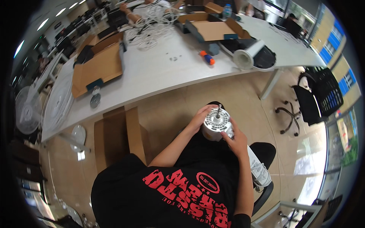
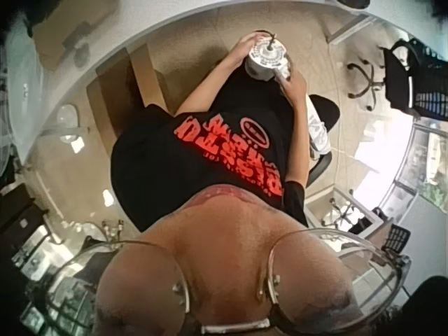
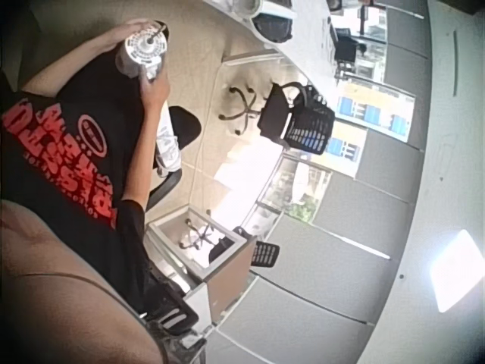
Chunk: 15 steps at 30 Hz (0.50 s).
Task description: Assembling the motor housing of an electric fan using a screwdriver.
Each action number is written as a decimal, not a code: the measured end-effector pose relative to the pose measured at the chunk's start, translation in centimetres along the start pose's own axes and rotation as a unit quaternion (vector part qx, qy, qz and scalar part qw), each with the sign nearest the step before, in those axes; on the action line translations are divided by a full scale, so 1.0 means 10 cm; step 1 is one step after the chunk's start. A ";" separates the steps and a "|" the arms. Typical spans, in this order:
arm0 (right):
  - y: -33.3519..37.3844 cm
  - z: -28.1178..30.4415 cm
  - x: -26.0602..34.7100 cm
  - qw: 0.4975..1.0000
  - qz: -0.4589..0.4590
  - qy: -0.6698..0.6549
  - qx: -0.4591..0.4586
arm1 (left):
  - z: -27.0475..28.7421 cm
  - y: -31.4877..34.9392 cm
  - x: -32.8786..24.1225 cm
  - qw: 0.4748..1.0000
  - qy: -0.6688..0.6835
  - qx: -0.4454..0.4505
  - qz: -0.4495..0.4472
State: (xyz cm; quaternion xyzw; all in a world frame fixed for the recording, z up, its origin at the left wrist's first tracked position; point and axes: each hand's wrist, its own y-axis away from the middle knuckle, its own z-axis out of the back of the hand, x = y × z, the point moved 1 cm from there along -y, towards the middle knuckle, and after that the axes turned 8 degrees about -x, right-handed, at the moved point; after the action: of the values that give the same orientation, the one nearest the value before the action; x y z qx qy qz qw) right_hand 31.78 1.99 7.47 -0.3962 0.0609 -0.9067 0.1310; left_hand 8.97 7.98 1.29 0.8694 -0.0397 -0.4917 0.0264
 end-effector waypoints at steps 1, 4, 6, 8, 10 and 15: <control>0.00 -0.01 0.00 0.999 -0.028 -0.015 0.005 | 0.01 -0.01 0.01 1.000 -0.005 0.006 -0.012; 0.00 -0.04 0.06 0.998 -0.007 -0.059 0.001 | 0.02 0.01 0.02 0.999 -0.024 -0.022 -0.026; -0.01 -0.04 0.06 0.996 -0.036 -0.082 0.015 | 0.02 0.01 0.02 0.999 -0.033 -0.004 -0.039; -0.02 -0.03 0.07 0.997 0.059 -0.021 -0.040 | 0.03 0.01 0.01 0.999 -0.018 -0.017 -0.021; -0.01 -0.02 0.04 0.999 0.037 -0.008 -0.021 | 0.00 0.01 0.00 1.000 -0.006 -0.008 -0.017; 0.00 0.02 0.04 0.999 -0.008 0.032 -0.002 | -0.01 0.07 -0.05 1.000 -0.008 -0.025 -0.009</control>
State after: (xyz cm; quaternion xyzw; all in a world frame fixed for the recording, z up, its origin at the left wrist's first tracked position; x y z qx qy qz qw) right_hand 31.68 1.84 7.89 -0.3675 0.0634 -0.9199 0.1210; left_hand 8.77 7.30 1.86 0.8649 -0.0199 -0.4996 0.0437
